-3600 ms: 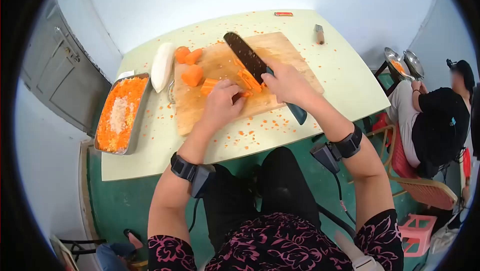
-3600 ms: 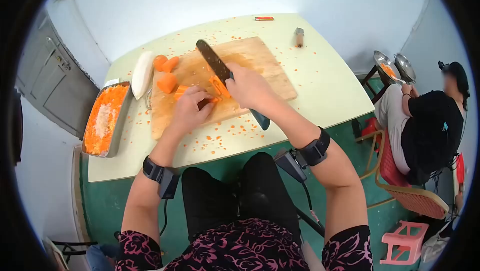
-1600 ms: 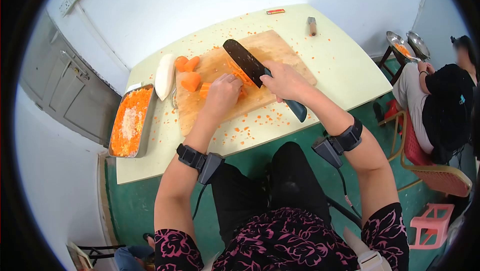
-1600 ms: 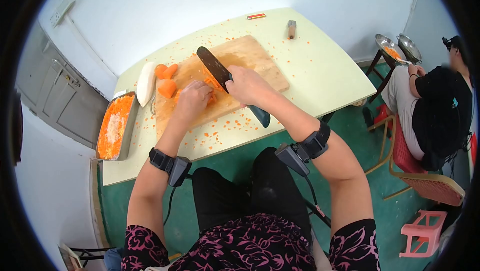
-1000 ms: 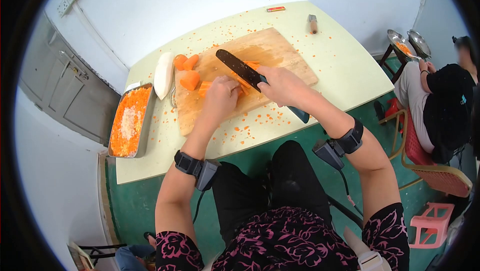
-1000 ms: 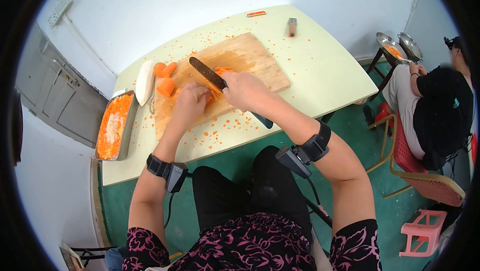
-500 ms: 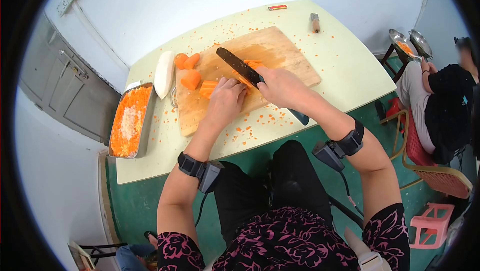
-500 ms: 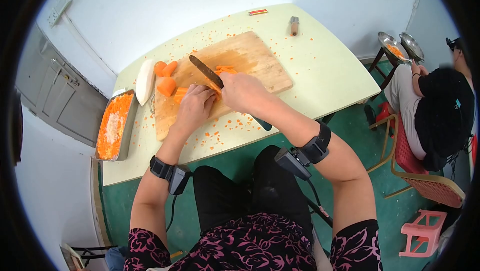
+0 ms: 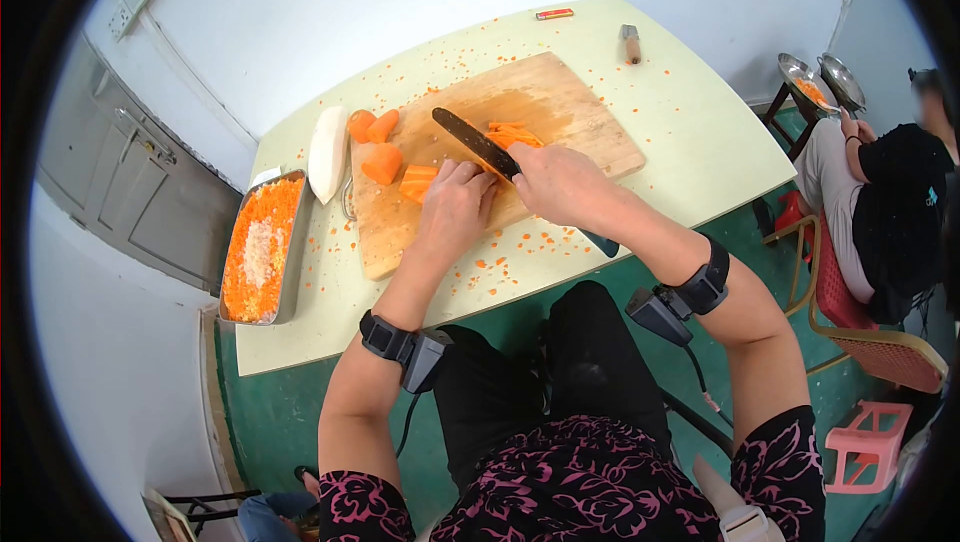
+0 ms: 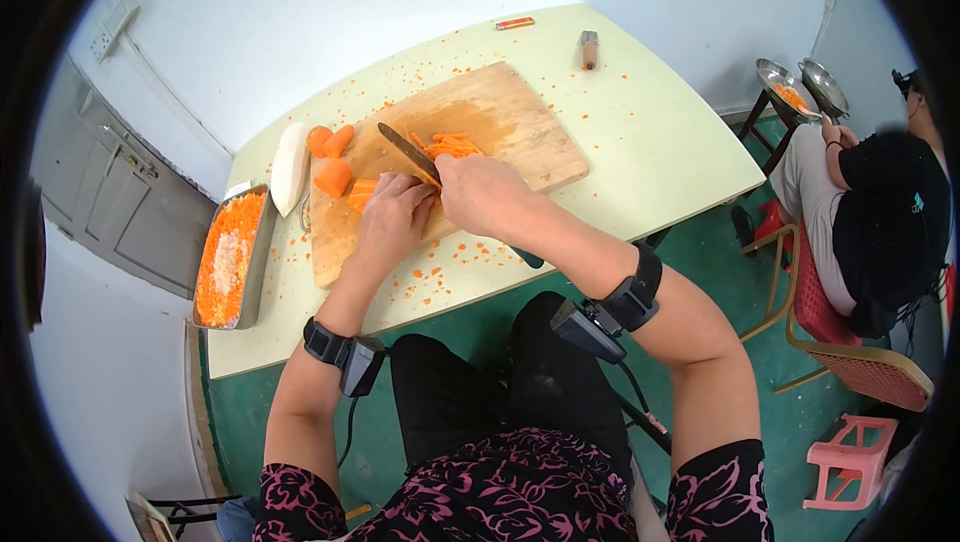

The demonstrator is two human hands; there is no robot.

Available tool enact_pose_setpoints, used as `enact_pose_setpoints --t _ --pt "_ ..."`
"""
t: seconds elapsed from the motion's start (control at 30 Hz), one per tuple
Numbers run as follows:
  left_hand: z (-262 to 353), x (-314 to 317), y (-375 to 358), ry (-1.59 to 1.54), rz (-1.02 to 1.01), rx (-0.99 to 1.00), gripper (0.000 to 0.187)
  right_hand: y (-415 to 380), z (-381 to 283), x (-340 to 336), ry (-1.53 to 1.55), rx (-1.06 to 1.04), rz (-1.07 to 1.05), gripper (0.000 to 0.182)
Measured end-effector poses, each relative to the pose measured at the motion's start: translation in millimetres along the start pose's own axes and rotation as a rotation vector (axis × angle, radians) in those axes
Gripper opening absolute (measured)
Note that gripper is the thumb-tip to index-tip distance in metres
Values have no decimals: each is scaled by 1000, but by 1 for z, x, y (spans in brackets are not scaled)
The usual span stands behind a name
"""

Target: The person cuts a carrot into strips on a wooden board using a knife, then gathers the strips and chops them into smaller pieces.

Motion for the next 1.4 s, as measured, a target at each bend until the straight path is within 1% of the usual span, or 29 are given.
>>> enact_pose_setpoints --t 0.17,0.27,0.37,0.47,0.57,0.67,0.77,0.87,0.97,1.07,1.17,1.27,1.37,1.4 --pt "0 -1 0 -8 -11 3 11 8 1 6 -34 -39 -80 12" --pt "2 -3 1 -28 2 2 12 10 -11 -5 46 97 -261 15" --pt "-1 -1 1 -32 -2 3 10 14 -12 -3 -8 73 -234 11" --pt "0 -2 1 -26 -3 1 9 20 -17 -1 41 71 -235 16" --pt "-1 -2 0 17 -47 -27 8 32 -10 16 -49 -38 -108 16" --pt "-1 1 -1 -26 7 -29 8 39 -11 4 17 153 -214 16" --pt "-3 4 -3 -13 3 -33 8 47 5 6 19 178 -68 16" --pt "-5 5 -4 -23 11 -53 9 38 10 -5 314 201 -58 17" --pt "-5 5 -1 -15 -30 -117 12 29 12 -16 350 224 -63 17" --pt "-8 5 7 -57 40 -280 17 25 23 -11 395 245 -17 19" --pt "-15 7 5 -101 22 -380 20 15 25 -6 441 241 -68 19" --pt "-16 1 -6 -70 6 -288 18 2 12 -9 507 237 -104 19" --pt "-17 -4 -13 -43 30 -137 15 -1 4 -4 430 221 -143 20" --pt "-17 -5 -14 -35 27 -143 14 1 3 -2 386 216 -134 21"
Point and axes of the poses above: each hand's wrist, its own y-axis towards the middle knuckle, its own x-axis out of the palm, z = x × y, the point moved 2 cm from there along y, towards the middle knuckle, and after that the axes turned 5 degrees about z, right-handed, at the moved point
